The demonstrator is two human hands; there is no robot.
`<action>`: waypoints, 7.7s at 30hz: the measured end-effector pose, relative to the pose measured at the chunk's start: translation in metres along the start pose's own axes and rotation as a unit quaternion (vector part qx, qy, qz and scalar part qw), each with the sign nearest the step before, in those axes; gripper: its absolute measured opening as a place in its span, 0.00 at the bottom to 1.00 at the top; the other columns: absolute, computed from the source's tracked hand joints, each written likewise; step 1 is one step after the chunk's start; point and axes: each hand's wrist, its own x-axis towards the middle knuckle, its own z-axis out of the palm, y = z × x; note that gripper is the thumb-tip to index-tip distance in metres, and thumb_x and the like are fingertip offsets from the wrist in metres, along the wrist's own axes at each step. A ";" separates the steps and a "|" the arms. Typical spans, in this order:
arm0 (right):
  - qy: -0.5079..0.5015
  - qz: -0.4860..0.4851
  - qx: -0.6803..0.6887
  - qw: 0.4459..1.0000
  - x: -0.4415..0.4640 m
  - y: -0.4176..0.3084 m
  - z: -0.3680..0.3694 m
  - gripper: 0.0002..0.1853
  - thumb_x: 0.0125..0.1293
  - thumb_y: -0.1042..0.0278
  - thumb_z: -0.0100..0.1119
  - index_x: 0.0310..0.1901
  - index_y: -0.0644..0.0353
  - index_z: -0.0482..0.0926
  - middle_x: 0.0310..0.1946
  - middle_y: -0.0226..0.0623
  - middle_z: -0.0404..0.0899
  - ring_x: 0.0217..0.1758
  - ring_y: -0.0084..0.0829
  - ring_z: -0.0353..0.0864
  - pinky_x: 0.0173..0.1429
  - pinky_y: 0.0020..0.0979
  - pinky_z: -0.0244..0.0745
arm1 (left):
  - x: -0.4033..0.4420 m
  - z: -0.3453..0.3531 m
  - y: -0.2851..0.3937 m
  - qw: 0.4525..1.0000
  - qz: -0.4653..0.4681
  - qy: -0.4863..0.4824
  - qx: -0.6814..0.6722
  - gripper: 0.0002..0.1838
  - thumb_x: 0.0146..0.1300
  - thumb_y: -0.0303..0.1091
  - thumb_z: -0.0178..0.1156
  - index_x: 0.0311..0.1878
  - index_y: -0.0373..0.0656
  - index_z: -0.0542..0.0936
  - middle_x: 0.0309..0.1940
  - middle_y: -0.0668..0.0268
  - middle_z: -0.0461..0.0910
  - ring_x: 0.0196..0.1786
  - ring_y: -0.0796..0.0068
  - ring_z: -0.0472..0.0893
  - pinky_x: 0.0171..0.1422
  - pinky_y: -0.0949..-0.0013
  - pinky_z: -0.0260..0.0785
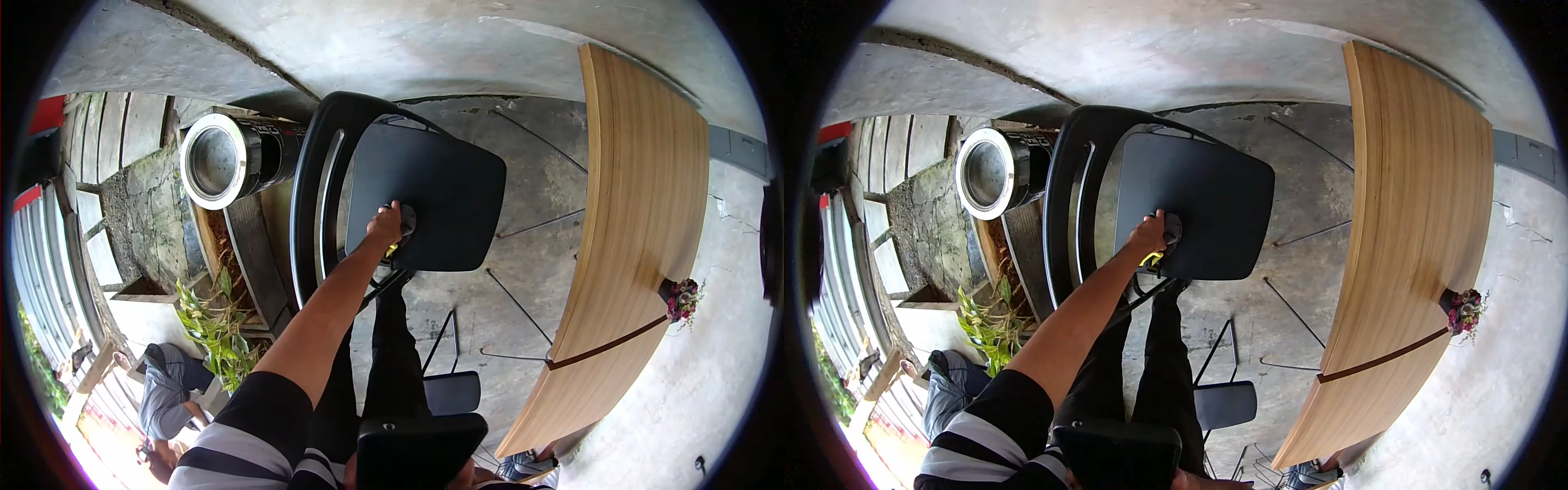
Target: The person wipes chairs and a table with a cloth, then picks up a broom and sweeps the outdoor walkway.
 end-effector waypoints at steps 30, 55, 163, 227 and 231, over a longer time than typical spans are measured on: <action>0.040 -0.007 -0.055 0.998 -0.050 0.024 -0.072 0.40 0.81 0.36 0.41 0.74 0.69 0.64 0.66 0.46 0.76 0.63 0.31 0.77 0.69 0.33 0.70 | 0.008 0.011 0.000 0.999 0.002 0.025 0.029 0.36 0.59 0.36 0.73 0.69 0.46 0.67 0.54 0.48 0.80 0.53 0.48 0.88 0.51 0.52 0.85; 0.295 0.072 -0.709 0.637 -0.156 -0.050 -0.196 0.28 0.82 0.44 0.44 0.63 0.63 0.76 0.44 0.40 0.82 0.47 0.29 0.80 0.51 0.36 0.76 | 0.013 0.013 -0.011 0.999 0.031 0.043 0.007 0.42 0.57 0.35 0.75 0.73 0.48 0.65 0.53 0.49 0.80 0.52 0.45 0.87 0.52 0.50 0.84; 0.531 0.190 -0.625 0.540 -0.210 -0.049 -0.316 0.34 0.75 0.32 0.53 0.54 0.64 0.78 0.34 0.55 0.86 0.40 0.53 0.87 0.45 0.47 0.78 | 0.076 0.015 0.147 0.814 0.405 0.340 0.241 0.30 0.67 0.24 0.57 0.72 0.52 0.74 0.81 0.59 0.61 0.83 0.57 0.60 0.82 0.60 0.63; 0.134 -0.268 -0.930 0.214 0.210 -0.244 -0.307 0.54 0.58 0.73 0.76 0.80 0.63 0.48 0.58 0.59 0.68 0.59 0.60 0.76 0.59 0.48 0.79 | -0.080 0.060 0.051 0.936 0.186 0.131 -0.268 0.16 0.63 0.28 0.63 0.53 0.35 0.83 0.42 0.38 0.84 0.49 0.39 0.84 0.51 0.48 0.79; 0.190 -0.285 -0.926 0.156 0.235 -0.234 -0.327 0.49 0.59 0.70 0.75 0.78 0.65 0.55 0.52 0.53 0.72 0.53 0.51 0.78 0.54 0.44 0.80 | -0.150 -0.017 0.035 0.938 0.137 0.167 -0.269 0.23 0.70 0.29 0.66 0.67 0.37 0.77 0.54 0.48 0.86 0.56 0.54 0.87 0.58 0.60 0.79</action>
